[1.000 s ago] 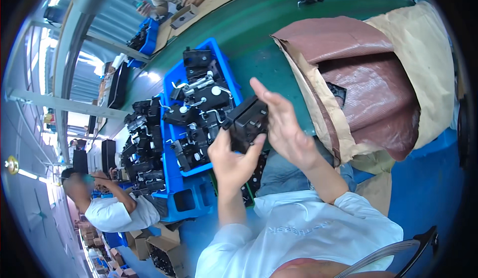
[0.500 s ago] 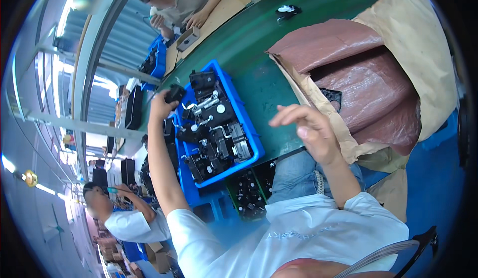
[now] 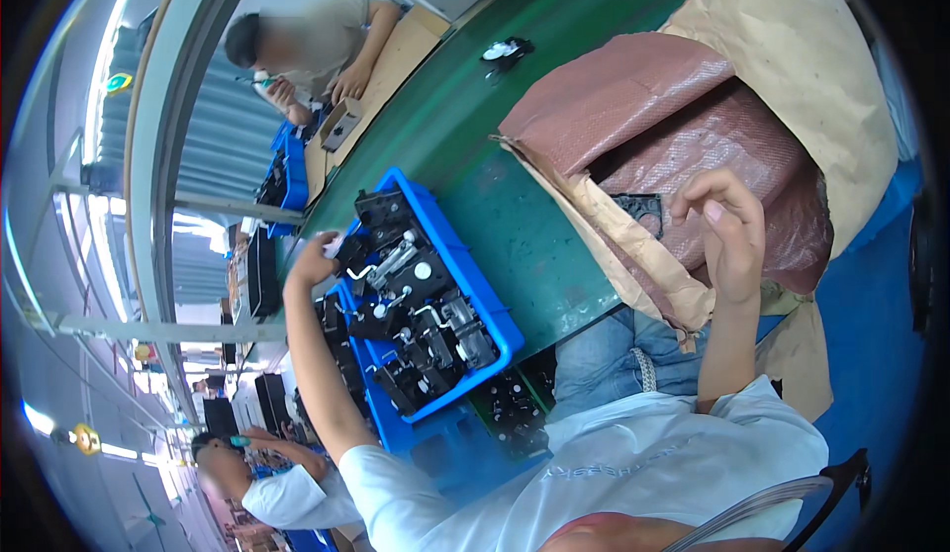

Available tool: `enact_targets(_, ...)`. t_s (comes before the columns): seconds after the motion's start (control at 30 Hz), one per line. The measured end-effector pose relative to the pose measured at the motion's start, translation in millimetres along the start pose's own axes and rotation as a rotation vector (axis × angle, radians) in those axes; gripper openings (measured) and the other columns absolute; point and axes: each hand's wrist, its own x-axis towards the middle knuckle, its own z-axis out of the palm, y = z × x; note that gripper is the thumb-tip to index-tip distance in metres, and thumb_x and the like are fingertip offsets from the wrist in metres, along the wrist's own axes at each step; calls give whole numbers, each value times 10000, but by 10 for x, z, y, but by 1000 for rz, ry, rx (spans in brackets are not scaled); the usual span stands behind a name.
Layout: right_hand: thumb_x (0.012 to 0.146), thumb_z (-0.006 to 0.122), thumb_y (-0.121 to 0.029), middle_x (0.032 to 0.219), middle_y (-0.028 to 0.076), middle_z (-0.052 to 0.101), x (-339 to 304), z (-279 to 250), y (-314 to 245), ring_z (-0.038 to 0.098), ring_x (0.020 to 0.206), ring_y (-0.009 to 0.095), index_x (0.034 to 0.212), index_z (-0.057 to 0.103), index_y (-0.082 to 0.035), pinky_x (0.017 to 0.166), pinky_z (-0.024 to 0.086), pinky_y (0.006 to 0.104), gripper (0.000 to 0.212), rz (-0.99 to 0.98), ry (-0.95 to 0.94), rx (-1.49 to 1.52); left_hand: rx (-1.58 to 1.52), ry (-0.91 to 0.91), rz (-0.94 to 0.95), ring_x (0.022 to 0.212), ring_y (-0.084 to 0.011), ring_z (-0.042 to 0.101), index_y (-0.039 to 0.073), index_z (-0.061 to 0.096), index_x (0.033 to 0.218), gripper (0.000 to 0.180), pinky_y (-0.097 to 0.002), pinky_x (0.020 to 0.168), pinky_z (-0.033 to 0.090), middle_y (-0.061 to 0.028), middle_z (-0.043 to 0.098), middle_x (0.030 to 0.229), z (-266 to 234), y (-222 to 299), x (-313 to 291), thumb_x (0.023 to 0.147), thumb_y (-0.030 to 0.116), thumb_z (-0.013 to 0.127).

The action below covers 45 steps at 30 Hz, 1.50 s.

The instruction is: Inspecting and organizing small mechanical components at a factory assembly line workstation.

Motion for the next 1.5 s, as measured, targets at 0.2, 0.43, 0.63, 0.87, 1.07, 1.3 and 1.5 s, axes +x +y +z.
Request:
enact_targets(0.2,807,581,-86,1014,102,638,129,-176,67,582,878,254,1097,619,-42,853,473,333,296,92,50,-867,-85,-18,43,716,-200,618,-27,697,1000,283,-311,688,507,-83,696,836,-232,678,1199,827,167,584)
enact_targets(0.43,670,712,-141,1286,123,528,137,-386,484,475,1162,324,1315,520,-85,1011,383,419,676,111,-327,-1297,-39,-224,16,681,-227,601,-41,703,968,420,-333,673,504,-105,672,782,673,1986,2454,800,341,658)
enact_targets(0.63,643,737,-110,1285,135,546,152,-321,456,506,1163,319,1306,528,-82,1017,380,426,695,147,-532,-1239,27,-30,66,794,-308,668,-12,728,893,425,-382,738,534,-154,703,821,1439,2200,2814,788,399,698)
enact_targets(0.87,684,713,-60,1013,93,656,155,-416,408,607,934,261,1127,609,-63,855,479,319,454,247,-173,-1102,-435,128,-144,660,-207,659,-9,731,761,339,-321,717,530,-98,704,704,1125,2127,2421,876,298,644)
enact_targets(1.07,677,718,-70,1098,84,623,142,-828,459,590,946,286,1059,633,-79,864,485,352,391,-75,14,-1371,-125,433,-24,724,-321,673,0,741,769,378,-397,721,533,-149,692,704,-56,2807,1788,830,364,656)
enact_targets(1.3,687,757,-247,1233,108,499,294,-496,482,494,1103,346,1114,624,-112,967,423,425,467,121,104,-1460,-194,669,98,694,-317,663,-52,728,866,477,-381,712,531,-190,686,723,-1023,3480,437,864,402,583)
enact_targets(1.5,736,726,-227,1073,169,624,253,-500,698,564,991,357,1167,611,-86,941,444,426,468,-185,269,-1371,-916,889,101,621,-153,525,-51,676,823,362,-273,628,451,-78,619,675,-290,3696,-898,886,302,627)
